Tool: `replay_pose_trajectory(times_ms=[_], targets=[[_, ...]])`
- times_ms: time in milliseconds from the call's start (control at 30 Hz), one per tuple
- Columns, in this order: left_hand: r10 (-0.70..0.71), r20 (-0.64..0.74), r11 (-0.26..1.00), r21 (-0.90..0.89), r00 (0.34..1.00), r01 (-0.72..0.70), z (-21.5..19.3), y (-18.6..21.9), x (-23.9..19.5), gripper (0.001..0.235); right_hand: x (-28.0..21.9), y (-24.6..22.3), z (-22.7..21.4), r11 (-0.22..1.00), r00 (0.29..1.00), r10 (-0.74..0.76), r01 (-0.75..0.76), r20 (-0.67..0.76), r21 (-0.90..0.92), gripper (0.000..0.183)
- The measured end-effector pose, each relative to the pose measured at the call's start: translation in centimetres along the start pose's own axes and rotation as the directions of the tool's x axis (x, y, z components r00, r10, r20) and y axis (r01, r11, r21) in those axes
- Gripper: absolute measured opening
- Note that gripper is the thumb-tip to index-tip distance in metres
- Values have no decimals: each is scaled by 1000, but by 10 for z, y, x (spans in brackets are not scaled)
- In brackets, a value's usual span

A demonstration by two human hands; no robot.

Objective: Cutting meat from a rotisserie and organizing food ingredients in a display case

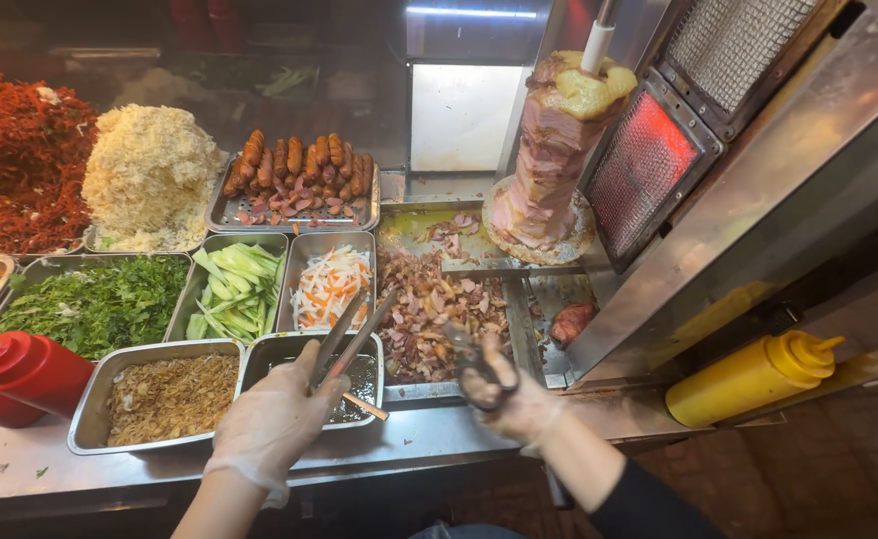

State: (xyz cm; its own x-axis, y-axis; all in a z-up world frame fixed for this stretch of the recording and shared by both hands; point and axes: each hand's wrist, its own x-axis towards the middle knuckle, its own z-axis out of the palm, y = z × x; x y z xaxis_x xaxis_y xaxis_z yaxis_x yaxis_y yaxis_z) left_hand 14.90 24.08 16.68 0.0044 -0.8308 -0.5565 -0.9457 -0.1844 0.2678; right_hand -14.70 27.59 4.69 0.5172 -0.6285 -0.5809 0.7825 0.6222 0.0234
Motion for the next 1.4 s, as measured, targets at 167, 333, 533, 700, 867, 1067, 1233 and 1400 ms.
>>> replay_pose_trajectory(times_ms=[167,333,533,700,867,1067,1233,1400], targets=[[-81,-15,996,-39,997,80,2,-18,5,79,-28,10,-6,996,997,82,-82,-15,-28,64],[-26,-18,1000,-8,1000,26,9,-11,10,75,18,6,19,980,997,65,-57,37,-190,80],[-43,3,999,11,999,43,7,-8,-3,79,-13,-13,-9,997,982,-67,60,-179,-46,65],[-47,33,981,-189,998,52,5,10,-23,84,-35,9,-28,985,972,149,-130,180,-113,79],[-35,-37,964,-266,999,24,40,-11,-5,84,-4,-11,-51,997,984,-35,47,174,-66,49],[-10,-383,996,74,924,42,101,-63,52,87,-23,-9,-61,998,996,-56,56,71,2,68],[125,-537,972,236,835,6,121,-77,65,91,-31,15,-41,859,963,-247,166,-106,-485,79],[228,-577,965,241,784,-103,122,-92,60,108,-37,61,14,392,709,-662,53,-242,-918,58]])
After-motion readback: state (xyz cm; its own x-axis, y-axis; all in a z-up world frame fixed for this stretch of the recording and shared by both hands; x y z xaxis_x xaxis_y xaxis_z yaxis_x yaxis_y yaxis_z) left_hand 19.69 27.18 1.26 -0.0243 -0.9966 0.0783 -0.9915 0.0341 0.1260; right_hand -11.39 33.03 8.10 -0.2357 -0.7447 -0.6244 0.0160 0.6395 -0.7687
